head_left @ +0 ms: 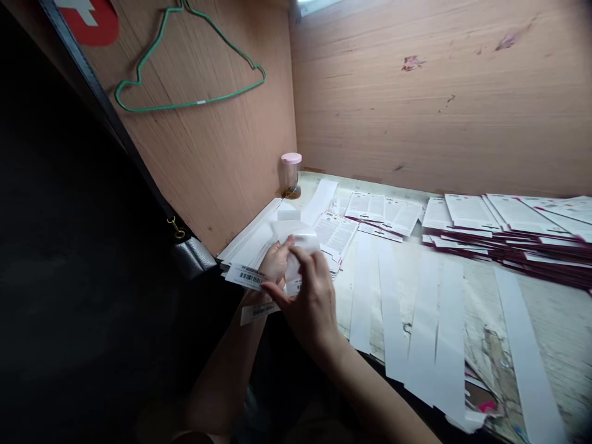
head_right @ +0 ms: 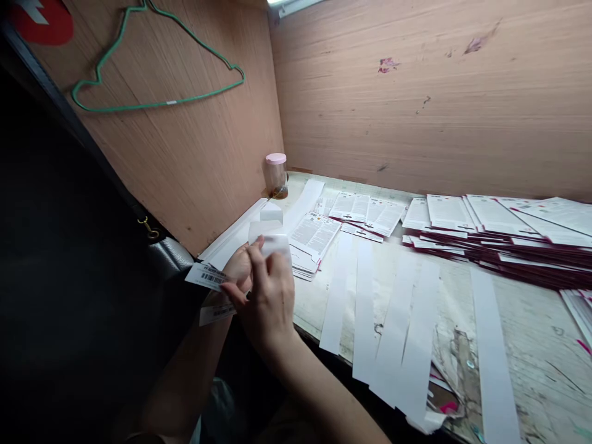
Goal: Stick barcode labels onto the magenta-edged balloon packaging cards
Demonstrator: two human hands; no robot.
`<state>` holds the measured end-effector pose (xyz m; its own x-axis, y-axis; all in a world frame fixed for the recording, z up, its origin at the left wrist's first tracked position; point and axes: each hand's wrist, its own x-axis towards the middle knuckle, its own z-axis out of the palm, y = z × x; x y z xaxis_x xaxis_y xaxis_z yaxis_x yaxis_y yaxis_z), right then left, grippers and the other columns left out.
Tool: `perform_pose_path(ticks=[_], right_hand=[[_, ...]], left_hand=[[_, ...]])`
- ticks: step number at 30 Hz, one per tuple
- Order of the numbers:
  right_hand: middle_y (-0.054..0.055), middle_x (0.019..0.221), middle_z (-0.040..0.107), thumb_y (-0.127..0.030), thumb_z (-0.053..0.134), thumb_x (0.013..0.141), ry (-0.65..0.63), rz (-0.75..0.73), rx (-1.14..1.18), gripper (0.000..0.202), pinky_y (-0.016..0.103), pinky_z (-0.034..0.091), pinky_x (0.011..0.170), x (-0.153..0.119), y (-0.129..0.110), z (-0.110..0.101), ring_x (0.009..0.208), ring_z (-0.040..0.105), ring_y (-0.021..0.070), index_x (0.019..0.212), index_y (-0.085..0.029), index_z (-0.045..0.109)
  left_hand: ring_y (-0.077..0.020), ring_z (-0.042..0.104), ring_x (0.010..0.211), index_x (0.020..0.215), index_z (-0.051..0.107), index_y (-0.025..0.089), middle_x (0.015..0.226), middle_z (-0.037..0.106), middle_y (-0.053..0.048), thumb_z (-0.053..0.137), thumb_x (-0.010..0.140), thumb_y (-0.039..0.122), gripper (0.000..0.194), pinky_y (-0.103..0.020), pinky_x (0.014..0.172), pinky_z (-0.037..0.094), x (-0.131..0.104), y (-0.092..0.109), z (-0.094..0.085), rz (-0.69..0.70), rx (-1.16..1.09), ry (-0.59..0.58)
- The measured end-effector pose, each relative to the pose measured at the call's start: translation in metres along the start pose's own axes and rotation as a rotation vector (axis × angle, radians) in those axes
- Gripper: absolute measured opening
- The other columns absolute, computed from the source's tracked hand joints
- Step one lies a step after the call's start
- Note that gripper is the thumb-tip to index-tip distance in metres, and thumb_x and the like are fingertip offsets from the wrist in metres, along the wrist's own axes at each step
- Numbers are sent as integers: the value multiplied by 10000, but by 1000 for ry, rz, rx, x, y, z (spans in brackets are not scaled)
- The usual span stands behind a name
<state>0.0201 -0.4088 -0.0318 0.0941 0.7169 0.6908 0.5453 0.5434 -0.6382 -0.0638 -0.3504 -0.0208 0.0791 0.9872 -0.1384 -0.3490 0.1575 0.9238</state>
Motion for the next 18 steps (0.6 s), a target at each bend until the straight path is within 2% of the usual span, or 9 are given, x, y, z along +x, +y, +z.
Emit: perform_pose_path(ticks=[2,3,5,8,10,11,15,18], right_hand=[[105,1018,549,-412,701,808,59,40,-13,459,437,493,804,-3,21,-10,933,526,252,1179,-203,528],[94,1015,556,-384,701,811,49,76,22,435,432,497,812,-4,33,-16,936,536,244,1170,-213,524],[49,931,584,-313,675,838,-24,134,140,314,389,509,788,-4,53,-27,860,565,204,1109,-230,541],[3,804,585,-232,618,884,-89,104,234,149,329,504,727,-2,71,-36,744,562,156,1030,-238,594],[14,809,583,-213,616,888,-61,11,169,148,333,497,723,-1,73,-39,772,551,165,1032,-239,638],[26,830,585,-209,626,883,-46,-38,126,175,340,497,723,-1,72,-40,798,545,174,1053,-242,654],[64,941,589,-193,658,860,27,-151,-7,279,361,516,732,-3,67,-38,862,516,197,1129,-268,673],[59,913,597,-164,659,857,81,-178,-50,288,355,518,716,-6,66,-35,847,517,194,1120,-278,680]], left_hand=[[-204,697,690,929,646,151,756,716,-58,649,854,409,270,-321,684,576,2,2,-1,-40,-56,-8],[-213,705,701,963,645,138,780,725,-68,655,850,403,289,-339,692,580,3,3,-2,-43,-86,-9],[-223,718,740,1025,640,138,837,741,-74,710,810,388,338,-350,713,581,3,3,-5,-25,-100,-24],[-224,723,809,1048,643,145,904,751,-75,832,690,290,430,-332,762,565,1,1,-9,-37,21,-153],[-225,721,843,1045,648,135,925,752,-86,843,676,259,435,-334,800,553,-1,-1,-10,-43,104,-249],[-225,720,848,1045,649,131,929,752,-89,834,689,266,424,-341,810,551,-3,-2,-10,-29,115,-261],[-228,717,849,1046,651,126,924,750,-89,809,711,294,407,-346,800,558,-6,-2,-5,44,70,-169],[-227,709,865,1030,660,120,927,745,-92,804,709,286,389,-321,768,564,-7,-1,-4,43,73,-122]])
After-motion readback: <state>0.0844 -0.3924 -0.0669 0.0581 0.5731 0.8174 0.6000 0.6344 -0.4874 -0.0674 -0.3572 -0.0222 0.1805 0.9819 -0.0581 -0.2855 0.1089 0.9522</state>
